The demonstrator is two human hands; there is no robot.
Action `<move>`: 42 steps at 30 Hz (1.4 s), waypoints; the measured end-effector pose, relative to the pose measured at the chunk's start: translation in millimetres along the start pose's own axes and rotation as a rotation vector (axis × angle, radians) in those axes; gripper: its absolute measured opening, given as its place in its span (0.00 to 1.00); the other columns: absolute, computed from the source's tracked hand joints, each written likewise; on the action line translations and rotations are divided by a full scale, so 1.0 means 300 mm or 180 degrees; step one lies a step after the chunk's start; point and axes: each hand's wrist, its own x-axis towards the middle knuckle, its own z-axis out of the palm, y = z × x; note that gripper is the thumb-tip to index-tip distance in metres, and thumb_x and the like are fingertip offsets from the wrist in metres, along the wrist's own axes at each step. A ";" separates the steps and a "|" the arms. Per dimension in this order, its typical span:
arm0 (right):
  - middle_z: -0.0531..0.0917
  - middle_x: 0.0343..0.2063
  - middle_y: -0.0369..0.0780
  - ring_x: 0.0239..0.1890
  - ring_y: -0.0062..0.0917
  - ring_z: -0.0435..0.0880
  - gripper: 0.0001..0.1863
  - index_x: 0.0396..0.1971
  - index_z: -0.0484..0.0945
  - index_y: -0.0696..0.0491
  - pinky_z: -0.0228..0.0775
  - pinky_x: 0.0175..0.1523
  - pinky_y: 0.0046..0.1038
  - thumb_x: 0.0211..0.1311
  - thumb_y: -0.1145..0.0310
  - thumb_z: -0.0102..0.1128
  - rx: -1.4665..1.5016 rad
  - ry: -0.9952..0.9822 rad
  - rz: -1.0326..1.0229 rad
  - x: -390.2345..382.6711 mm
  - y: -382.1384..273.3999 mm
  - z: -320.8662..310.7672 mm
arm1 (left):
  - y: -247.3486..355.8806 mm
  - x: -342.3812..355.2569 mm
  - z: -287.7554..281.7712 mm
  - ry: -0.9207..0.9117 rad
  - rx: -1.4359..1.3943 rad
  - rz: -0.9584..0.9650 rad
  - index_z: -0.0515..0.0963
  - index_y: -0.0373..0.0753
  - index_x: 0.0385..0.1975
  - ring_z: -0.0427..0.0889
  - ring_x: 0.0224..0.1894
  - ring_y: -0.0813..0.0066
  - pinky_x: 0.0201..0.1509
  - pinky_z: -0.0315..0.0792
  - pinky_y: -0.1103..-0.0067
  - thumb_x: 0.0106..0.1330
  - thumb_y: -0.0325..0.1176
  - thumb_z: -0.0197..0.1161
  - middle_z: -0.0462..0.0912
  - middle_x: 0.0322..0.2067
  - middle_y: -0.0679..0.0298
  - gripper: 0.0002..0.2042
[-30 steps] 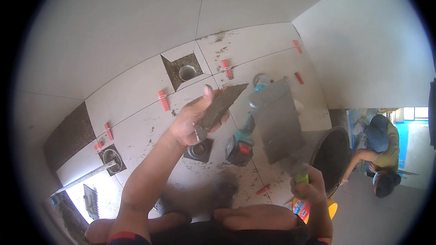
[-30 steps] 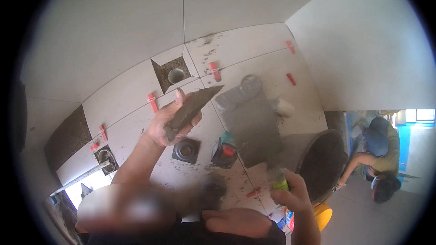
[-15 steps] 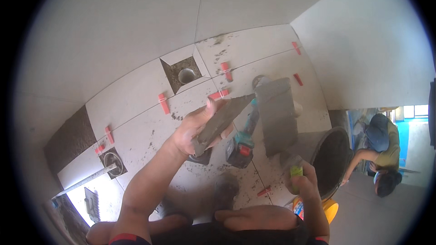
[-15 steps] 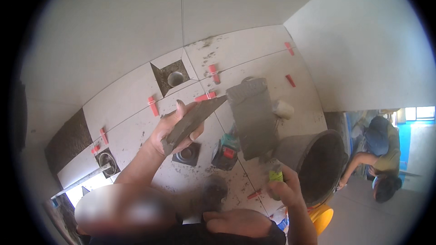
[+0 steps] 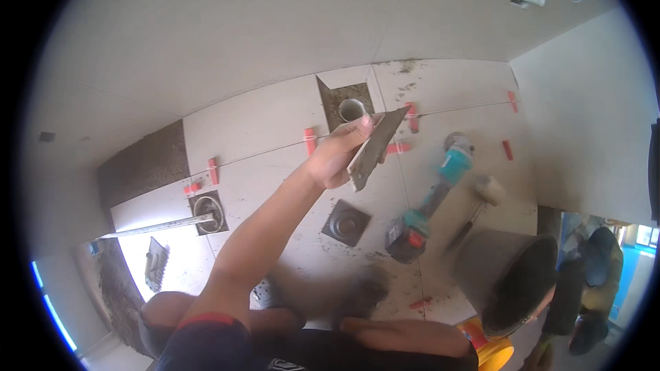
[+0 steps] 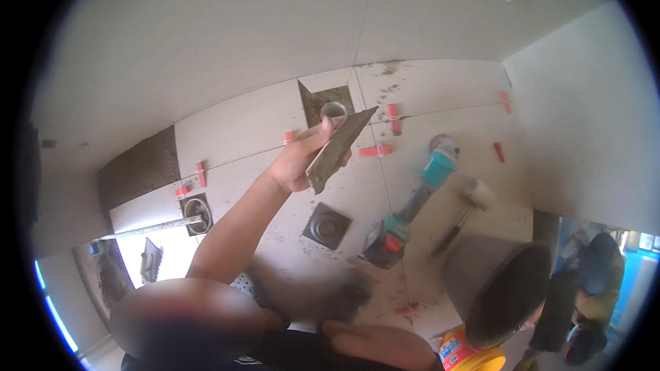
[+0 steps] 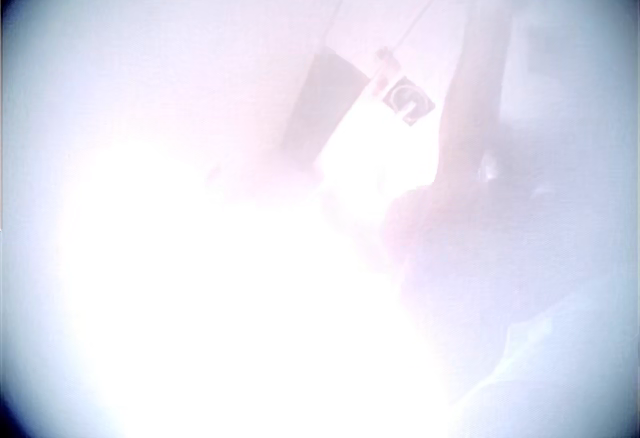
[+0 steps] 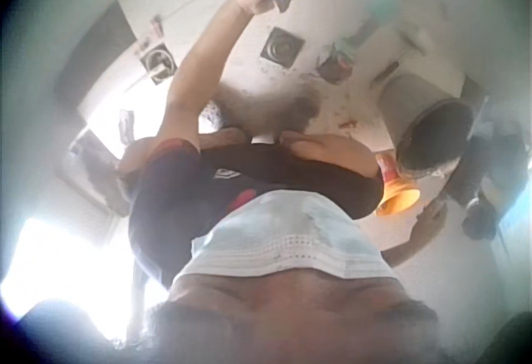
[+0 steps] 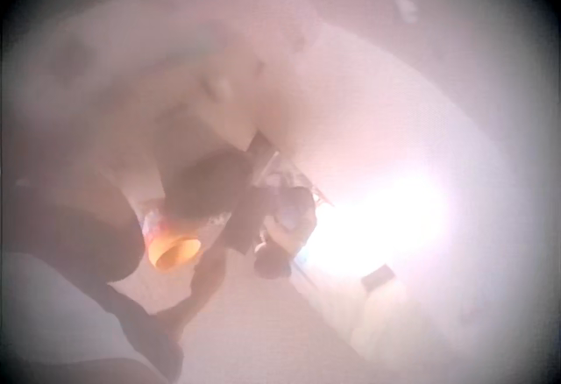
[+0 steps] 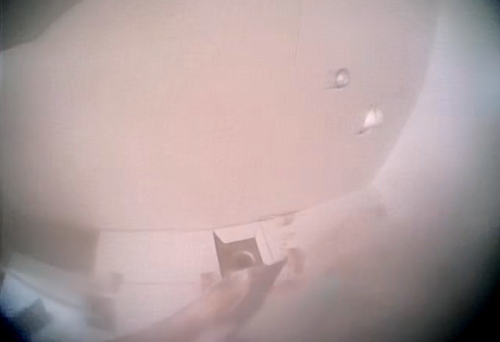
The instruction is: The person applies mortar to small tile pieces with a trowel, fits them into the space around a floor drain, and taps them into place using a rubber mallet. They use an angle grinder to shape a tile, apply mortar, and place the final pieces before installing a drain cover.
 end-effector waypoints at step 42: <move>0.81 0.23 0.36 0.23 0.20 0.82 0.16 0.34 0.79 0.58 0.75 0.29 0.23 0.65 0.58 0.63 0.1148 -0.1806 -0.0983 -0.077 0.101 0.834 | -0.098 0.316 -0.474 0.2706 0.4598 0.0039 0.69 0.34 0.39 0.81 0.33 0.52 0.38 0.74 0.65 0.56 0.44 0.71 0.81 0.29 0.49 0.23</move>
